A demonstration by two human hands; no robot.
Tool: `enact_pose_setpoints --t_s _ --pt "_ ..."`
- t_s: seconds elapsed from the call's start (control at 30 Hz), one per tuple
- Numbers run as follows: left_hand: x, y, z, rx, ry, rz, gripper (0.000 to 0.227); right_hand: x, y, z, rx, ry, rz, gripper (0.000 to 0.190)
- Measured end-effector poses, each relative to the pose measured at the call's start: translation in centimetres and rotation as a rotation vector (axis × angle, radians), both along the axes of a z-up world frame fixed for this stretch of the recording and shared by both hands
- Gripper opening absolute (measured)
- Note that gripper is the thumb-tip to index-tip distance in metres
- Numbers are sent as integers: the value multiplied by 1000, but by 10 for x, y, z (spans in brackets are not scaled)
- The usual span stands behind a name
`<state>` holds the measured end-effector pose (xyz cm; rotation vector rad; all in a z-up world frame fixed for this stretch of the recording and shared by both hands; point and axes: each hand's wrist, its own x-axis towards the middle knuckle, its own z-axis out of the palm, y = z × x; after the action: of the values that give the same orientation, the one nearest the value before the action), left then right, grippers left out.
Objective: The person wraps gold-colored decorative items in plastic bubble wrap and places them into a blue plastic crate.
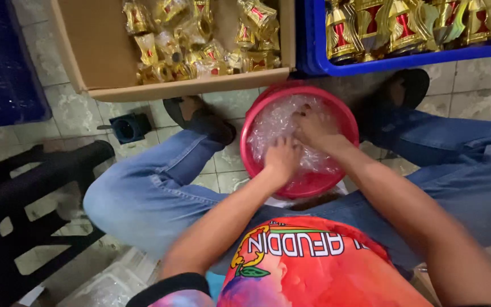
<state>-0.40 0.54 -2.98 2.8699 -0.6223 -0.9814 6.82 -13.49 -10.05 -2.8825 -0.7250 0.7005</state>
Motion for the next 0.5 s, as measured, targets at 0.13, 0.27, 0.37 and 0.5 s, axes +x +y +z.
enact_pose_setpoints --t_s 0.13,0.27,0.37,0.5 --pt "-2 11 -67 -59 44 95 36 17 3 104 188 270 -25 44" --pt "-23 8 -143 -84 -8 256 38 6 18 155 -39 465 73 53" --pt "2 5 -118 28 196 87 60 -29 -5 38 -248 506 98 89" --pt "0 -1 -159 74 209 130 43 -18 12 34 -99 64 120 25"
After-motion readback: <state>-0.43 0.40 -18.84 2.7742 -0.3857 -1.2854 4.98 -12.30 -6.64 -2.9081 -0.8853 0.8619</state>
